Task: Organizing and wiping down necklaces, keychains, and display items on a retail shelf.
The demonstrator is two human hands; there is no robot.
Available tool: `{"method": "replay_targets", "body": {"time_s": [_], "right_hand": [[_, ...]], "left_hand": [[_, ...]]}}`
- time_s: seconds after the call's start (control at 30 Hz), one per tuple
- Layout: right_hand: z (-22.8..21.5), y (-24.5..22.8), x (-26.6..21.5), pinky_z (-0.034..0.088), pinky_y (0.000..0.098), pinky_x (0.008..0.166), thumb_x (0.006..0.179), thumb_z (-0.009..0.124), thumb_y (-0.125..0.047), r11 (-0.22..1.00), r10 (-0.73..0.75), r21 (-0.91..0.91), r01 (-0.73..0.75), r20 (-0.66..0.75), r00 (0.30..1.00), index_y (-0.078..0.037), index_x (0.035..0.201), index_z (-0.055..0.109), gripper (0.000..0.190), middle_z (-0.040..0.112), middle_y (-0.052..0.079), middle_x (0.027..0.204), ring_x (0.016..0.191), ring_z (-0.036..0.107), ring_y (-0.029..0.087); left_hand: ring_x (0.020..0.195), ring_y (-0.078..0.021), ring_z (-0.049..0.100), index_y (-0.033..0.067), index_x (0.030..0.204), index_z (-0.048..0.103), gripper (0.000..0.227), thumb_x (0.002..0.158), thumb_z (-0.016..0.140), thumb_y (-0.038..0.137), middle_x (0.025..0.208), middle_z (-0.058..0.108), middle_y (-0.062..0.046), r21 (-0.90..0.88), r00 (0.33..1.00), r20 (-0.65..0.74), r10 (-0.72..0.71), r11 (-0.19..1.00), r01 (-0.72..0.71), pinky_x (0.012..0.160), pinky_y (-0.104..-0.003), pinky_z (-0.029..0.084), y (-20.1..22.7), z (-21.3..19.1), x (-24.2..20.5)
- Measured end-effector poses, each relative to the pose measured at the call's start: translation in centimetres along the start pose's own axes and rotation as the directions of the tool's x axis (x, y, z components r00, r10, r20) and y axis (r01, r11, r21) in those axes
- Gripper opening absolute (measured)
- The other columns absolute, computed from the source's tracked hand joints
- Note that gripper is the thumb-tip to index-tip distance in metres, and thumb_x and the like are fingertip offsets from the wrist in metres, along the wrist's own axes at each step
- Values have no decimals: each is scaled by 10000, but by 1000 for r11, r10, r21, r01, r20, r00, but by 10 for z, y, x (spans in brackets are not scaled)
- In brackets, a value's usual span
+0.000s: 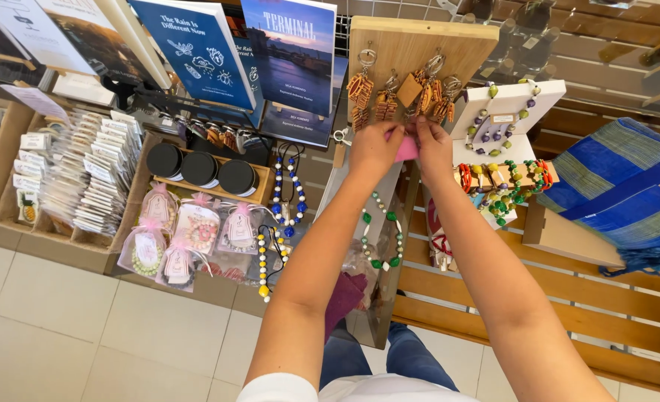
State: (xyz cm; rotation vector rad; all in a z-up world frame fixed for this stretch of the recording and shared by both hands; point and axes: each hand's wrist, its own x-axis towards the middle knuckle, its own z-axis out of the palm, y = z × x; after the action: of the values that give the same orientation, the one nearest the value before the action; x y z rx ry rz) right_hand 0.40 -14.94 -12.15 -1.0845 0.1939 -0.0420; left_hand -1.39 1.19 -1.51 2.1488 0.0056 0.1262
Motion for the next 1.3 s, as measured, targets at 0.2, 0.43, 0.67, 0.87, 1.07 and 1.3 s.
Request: {"method": "replay_targets", "body": {"time_s": [0.2,0.43,0.67,0.87,1.07,1.3], "right_hand": [[-2,-3,-24,512,217,739,1055,600,-286,950,25,-309,-54,-96,995,-76,1201,692,272,735,-5,1028,865,653,69],[-6,8,-31,512,210,723,1032,654,-211,932,-18,-362,6,-31,999,-59,1218,659,240,694,-25,993,840,635,60],[-6,21,-18,504,214,587,964,774,-161,904,-114,-422,62,-98,989,-38,1172,630,281,658,-9,913,716,614,64],[-5,24,-20,526,222,577,978,722,-141,939,-40,-345,2,-104,994,-59,1198,613,258,663,-9,917,692,632,74],[9,14,-76,541,239,608,995,706,-124,963,96,-256,-81,47,994,-38,1146,637,186,669,1,923,696,638,93],[54,1,-180,514,235,614,981,727,-190,820,342,-562,-105,334,878,-48,1129,722,205,703,-2,866,674,608,73]], "left_hand": [[870,-250,770,64,1086,780,317,908,706,315,964,789,-145,-194,992,129,7,981,18,791,-348,595,-34,-30,-63],[901,-151,746,42,1138,764,320,929,716,280,992,800,-103,-341,983,160,-94,929,144,805,-296,587,-3,-65,-136],[925,-114,702,33,1197,749,330,945,707,243,1032,779,-75,-407,976,174,-129,893,191,822,-274,568,15,-62,-191],[947,-91,681,30,1199,746,304,978,693,231,1058,762,-48,-475,983,130,-128,862,175,834,-252,553,18,-67,-229],[916,-113,669,26,1210,738,323,1052,609,277,1058,738,-74,-740,942,133,-307,602,301,788,-259,559,-21,-74,-262],[827,-151,645,33,1407,559,396,1044,574,192,1136,679,-91,-986,878,102,-468,68,151,665,-288,547,-58,-135,-281]]}}
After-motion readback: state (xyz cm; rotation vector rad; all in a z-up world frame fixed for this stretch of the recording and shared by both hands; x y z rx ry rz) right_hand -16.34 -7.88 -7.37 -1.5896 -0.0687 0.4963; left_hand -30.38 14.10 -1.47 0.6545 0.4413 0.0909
